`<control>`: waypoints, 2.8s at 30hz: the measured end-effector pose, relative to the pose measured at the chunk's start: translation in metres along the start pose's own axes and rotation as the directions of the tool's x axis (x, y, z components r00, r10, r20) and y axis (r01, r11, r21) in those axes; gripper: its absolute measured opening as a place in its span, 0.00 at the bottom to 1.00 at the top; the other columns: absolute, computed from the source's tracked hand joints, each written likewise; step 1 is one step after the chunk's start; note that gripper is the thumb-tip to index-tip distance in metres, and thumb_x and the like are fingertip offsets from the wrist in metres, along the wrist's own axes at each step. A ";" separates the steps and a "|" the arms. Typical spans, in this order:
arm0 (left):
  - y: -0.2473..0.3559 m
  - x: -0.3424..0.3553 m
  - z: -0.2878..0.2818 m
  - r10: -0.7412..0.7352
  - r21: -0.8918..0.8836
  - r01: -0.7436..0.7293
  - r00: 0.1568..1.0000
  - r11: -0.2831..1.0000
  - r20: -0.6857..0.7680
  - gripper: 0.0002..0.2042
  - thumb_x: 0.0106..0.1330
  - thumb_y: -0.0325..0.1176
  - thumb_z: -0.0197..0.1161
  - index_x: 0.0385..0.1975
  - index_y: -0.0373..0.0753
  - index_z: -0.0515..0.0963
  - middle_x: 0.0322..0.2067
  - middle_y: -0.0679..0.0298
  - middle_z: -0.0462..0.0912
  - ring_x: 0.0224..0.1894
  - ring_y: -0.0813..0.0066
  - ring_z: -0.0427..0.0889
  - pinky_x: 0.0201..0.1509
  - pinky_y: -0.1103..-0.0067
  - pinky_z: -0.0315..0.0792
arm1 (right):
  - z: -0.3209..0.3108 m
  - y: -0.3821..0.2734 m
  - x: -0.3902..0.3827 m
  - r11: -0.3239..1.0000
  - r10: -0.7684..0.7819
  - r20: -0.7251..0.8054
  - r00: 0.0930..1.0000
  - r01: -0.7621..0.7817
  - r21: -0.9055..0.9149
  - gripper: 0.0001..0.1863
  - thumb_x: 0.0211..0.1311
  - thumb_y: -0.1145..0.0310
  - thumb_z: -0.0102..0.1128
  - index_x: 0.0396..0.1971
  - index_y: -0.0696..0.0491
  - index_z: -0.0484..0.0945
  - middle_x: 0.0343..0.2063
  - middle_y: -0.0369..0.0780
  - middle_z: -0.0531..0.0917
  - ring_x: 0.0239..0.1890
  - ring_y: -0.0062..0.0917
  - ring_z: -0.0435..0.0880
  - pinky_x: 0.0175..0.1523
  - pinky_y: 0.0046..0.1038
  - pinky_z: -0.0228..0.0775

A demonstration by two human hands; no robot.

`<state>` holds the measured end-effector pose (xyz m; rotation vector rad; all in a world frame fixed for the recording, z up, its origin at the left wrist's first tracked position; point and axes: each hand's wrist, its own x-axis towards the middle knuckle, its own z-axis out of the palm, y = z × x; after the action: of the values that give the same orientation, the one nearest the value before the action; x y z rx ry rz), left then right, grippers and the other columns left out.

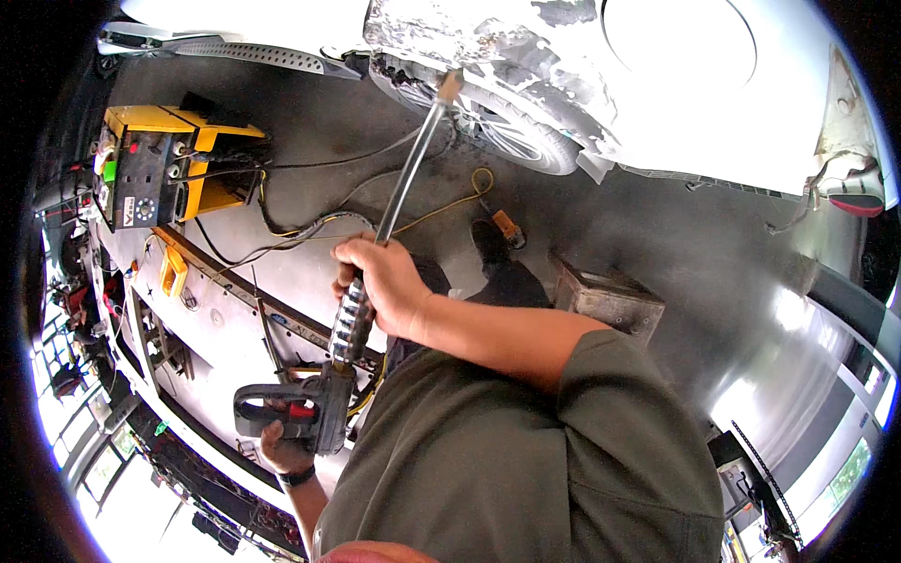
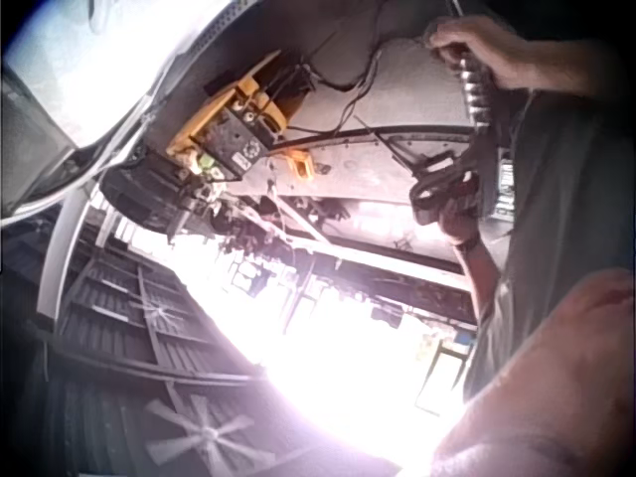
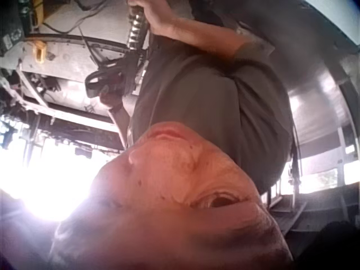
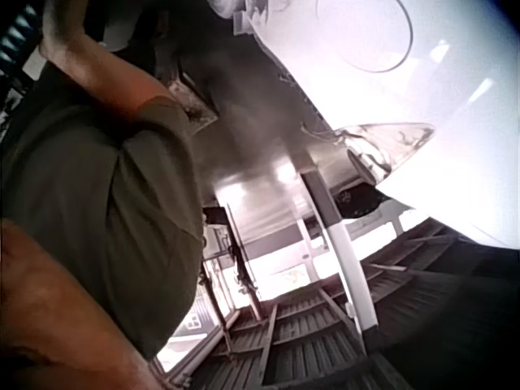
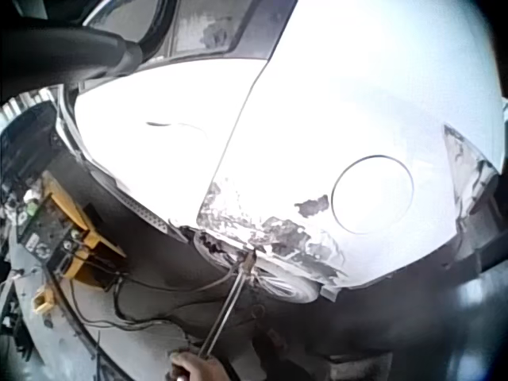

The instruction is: The person uses a slide hammer welder to pull out a dent on the rear panel of a white car, and then applies liquid from a spray bottle to the repaired surface.

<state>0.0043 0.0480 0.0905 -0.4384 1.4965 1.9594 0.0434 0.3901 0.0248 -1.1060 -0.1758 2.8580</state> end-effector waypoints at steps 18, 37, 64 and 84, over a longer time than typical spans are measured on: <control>-0.023 0.024 0.044 -0.064 0.000 0.064 0.998 0.998 0.022 0.20 0.48 0.33 0.64 0.43 0.38 0.73 0.42 0.60 0.77 0.53 0.60 0.78 0.63 0.63 0.71 | -0.003 -0.038 0.004 0.994 -0.008 -0.035 0.999 0.004 -0.113 0.08 0.66 0.66 0.57 0.38 0.54 0.75 0.22 0.34 0.74 0.29 0.27 0.78 0.39 0.33 0.75; -0.003 0.012 0.050 0.037 0.015 -0.037 0.998 0.999 0.046 0.21 0.51 0.35 0.62 0.47 0.38 0.76 0.45 0.59 0.81 0.51 0.58 0.80 0.60 0.62 0.74 | -0.001 -0.092 0.020 0.981 -0.124 0.045 0.991 0.129 -0.143 0.16 0.65 0.62 0.61 0.46 0.57 0.73 0.23 0.38 0.76 0.25 0.30 0.80 0.35 0.37 0.78; 0.007 0.029 0.060 -0.022 -0.004 0.023 0.991 1.000 0.129 0.18 0.53 0.35 0.64 0.43 0.39 0.73 0.45 0.55 0.79 0.49 0.56 0.80 0.57 0.63 0.75 | 0.013 -0.042 0.008 0.996 -0.026 0.072 0.997 0.032 -0.088 0.09 0.66 0.65 0.57 0.40 0.54 0.74 0.20 0.33 0.71 0.29 0.25 0.75 0.42 0.33 0.73; 0.033 0.048 0.058 0.016 0.042 -0.023 0.989 0.999 0.146 0.18 0.55 0.35 0.61 0.44 0.37 0.71 0.43 0.60 0.76 0.51 0.59 0.78 0.59 0.63 0.72 | 0.018 -0.095 0.040 0.986 -0.158 0.067 0.985 0.162 -0.050 0.16 0.65 0.64 0.59 0.48 0.57 0.73 0.22 0.37 0.75 0.27 0.31 0.81 0.34 0.36 0.77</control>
<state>-0.0472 0.1106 0.1034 -0.2573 1.4522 1.9266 0.0041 0.4870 0.0239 -0.9639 -0.3330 2.7613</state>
